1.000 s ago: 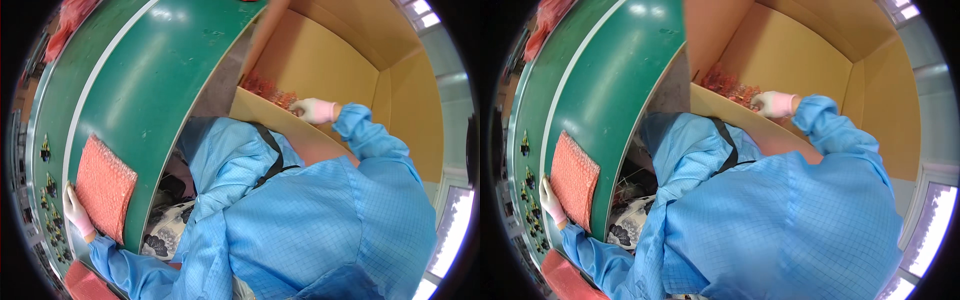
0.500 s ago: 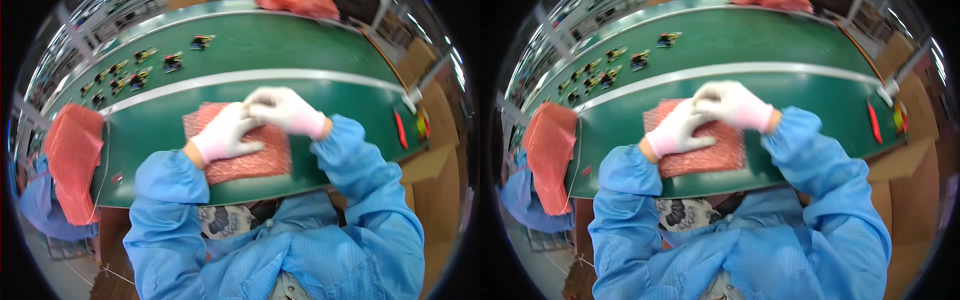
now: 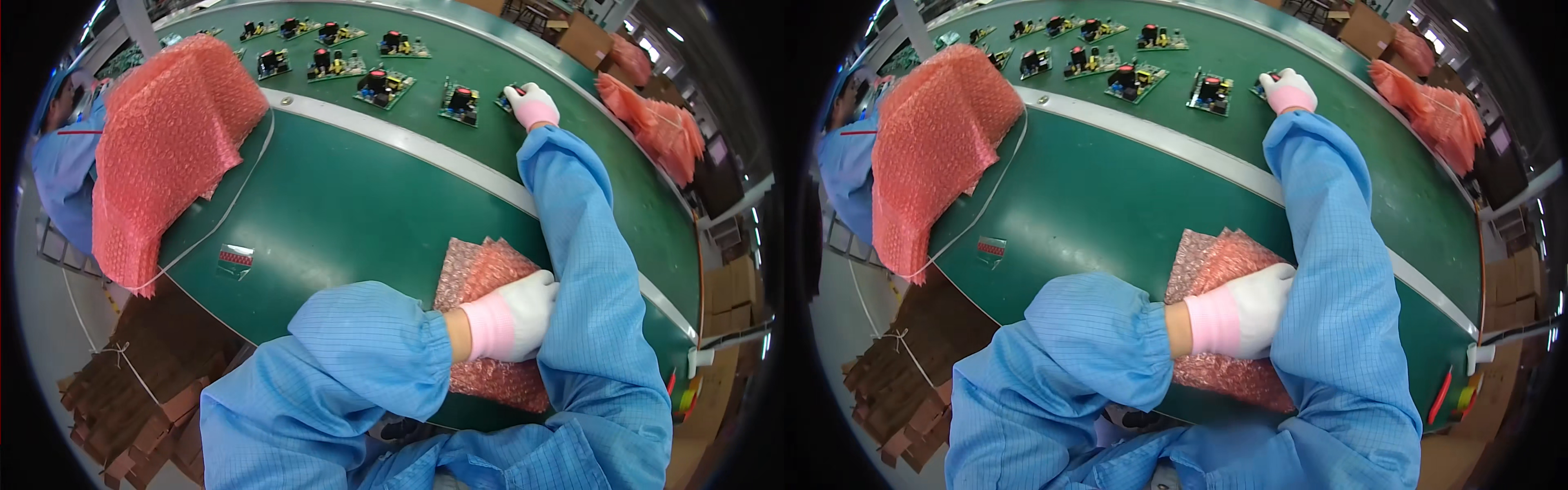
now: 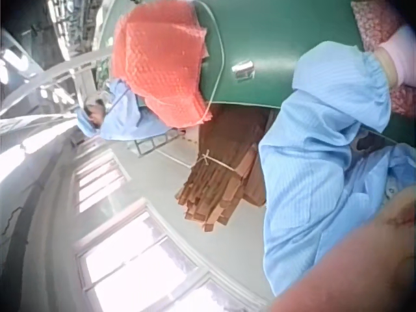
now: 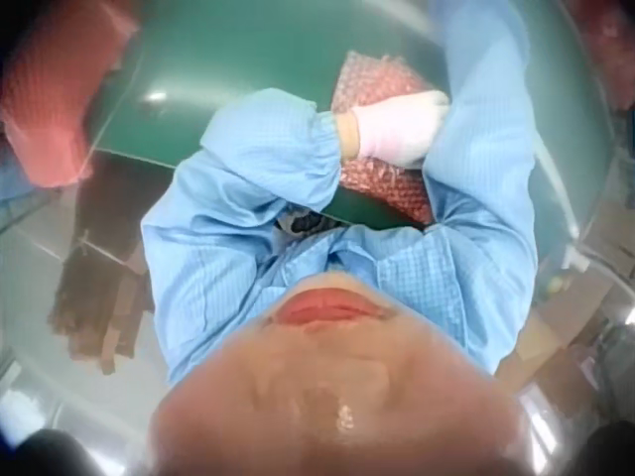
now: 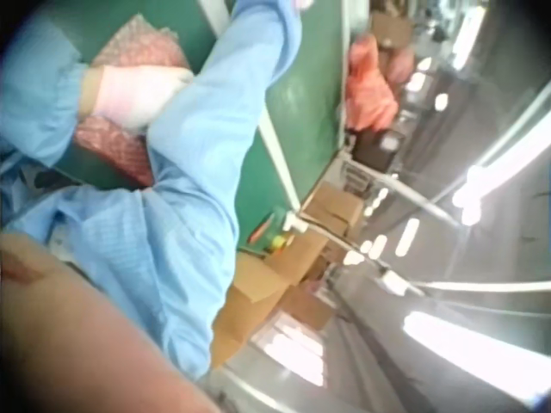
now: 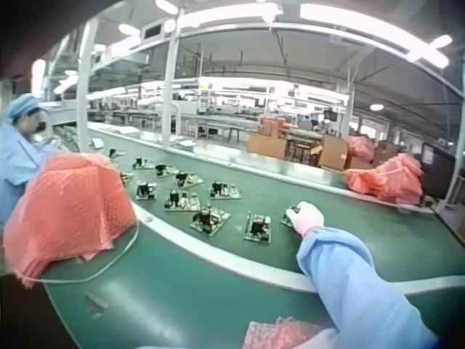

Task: The recorder packages circuit boards into individual bubble wrap pouches and then places them into a shipping box.

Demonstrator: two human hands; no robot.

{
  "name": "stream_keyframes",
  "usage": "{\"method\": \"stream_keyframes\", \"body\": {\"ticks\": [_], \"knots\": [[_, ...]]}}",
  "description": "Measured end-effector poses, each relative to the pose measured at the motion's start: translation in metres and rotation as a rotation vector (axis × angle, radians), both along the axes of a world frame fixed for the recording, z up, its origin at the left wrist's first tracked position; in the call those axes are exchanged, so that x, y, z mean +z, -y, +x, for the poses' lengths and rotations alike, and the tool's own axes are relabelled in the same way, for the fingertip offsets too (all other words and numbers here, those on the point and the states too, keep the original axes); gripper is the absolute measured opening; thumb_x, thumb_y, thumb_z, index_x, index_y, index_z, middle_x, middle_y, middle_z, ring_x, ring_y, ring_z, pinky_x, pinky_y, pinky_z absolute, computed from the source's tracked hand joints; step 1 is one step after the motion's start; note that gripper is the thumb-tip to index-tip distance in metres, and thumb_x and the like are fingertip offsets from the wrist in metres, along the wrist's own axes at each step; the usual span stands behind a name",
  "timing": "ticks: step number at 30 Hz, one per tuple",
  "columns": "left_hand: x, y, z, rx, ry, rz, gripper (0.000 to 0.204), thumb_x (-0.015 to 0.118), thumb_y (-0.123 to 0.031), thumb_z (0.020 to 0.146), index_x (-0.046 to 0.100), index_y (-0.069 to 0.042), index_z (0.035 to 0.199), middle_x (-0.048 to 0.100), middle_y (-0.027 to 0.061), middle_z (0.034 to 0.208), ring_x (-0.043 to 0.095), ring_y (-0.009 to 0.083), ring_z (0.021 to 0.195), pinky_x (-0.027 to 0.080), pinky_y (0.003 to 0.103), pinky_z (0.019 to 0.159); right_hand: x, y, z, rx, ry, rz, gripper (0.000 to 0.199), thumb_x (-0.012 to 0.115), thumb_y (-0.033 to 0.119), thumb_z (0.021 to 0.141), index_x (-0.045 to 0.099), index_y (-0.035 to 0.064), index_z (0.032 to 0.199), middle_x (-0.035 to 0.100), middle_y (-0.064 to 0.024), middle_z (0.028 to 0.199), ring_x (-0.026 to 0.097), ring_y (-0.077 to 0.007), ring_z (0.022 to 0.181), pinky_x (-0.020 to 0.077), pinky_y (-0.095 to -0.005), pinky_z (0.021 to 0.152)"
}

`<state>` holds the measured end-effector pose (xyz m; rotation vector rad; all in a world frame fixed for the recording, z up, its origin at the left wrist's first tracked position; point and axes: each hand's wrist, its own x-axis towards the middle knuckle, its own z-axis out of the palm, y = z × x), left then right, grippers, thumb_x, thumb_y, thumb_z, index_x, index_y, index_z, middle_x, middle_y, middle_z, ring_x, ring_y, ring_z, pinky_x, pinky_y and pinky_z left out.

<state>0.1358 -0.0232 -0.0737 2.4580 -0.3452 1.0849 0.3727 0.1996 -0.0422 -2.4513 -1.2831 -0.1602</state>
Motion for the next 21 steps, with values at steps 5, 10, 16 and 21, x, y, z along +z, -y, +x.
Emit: {"method": "stream_keyframes", "body": {"ticks": [5,10,16,21], "knots": [[0.014,0.002,-0.006,0.014,-0.199,0.157,0.024,0.066,-0.034,0.071,0.064,-0.011,0.077,0.061,0.0077,0.086,0.058,0.0263,0.081,0.044,0.036,0.072,-0.005,0.018,0.014,0.060,-0.004,0.083,0.051,0.055,0.047,0.083,0.064,0.0038,0.107,0.065,-0.0197,0.106,0.062,-0.0340,0.101,0.0480,-0.0414,0.087],[0.013,0.001,-0.019,0.138,-0.408,0.062,0.033,0.066,-0.040,0.075,0.061,-0.008,0.076,0.059,0.0095,0.081,0.060,0.0270,0.081,0.049,0.040,0.067,0.033,0.118,-0.016,0.500,-0.326,0.460,0.037,0.060,0.025,0.090,0.059,-0.0010,0.116,0.067,-0.0120,0.099,0.063,-0.0177,0.091,0.0485,-0.0285,0.081],[0.008,-0.004,-0.016,0.170,-0.363,0.026,0.015,0.060,-0.022,0.077,0.063,-0.008,0.072,0.059,0.0122,0.076,0.060,0.0321,0.075,0.050,0.043,0.068,0.093,0.311,-0.073,0.450,-0.510,0.650,0.038,0.054,0.014,0.093,0.053,-0.0010,0.128,0.060,-0.0037,0.113,0.054,-0.0071,0.088,0.0433,-0.0210,0.075],[0.022,-0.021,-0.014,0.183,-0.211,-0.162,0.011,0.064,-0.017,0.076,0.064,-0.008,0.070,0.061,0.0088,0.075,0.061,0.0279,0.073,0.050,0.038,0.065,0.067,0.418,-0.099,0.196,0.070,0.486,0.037,0.065,0.000,0.078,0.062,0.0004,0.114,0.063,-0.0072,0.105,0.059,-0.0136,0.092,0.0483,-0.0248,0.077]]}}
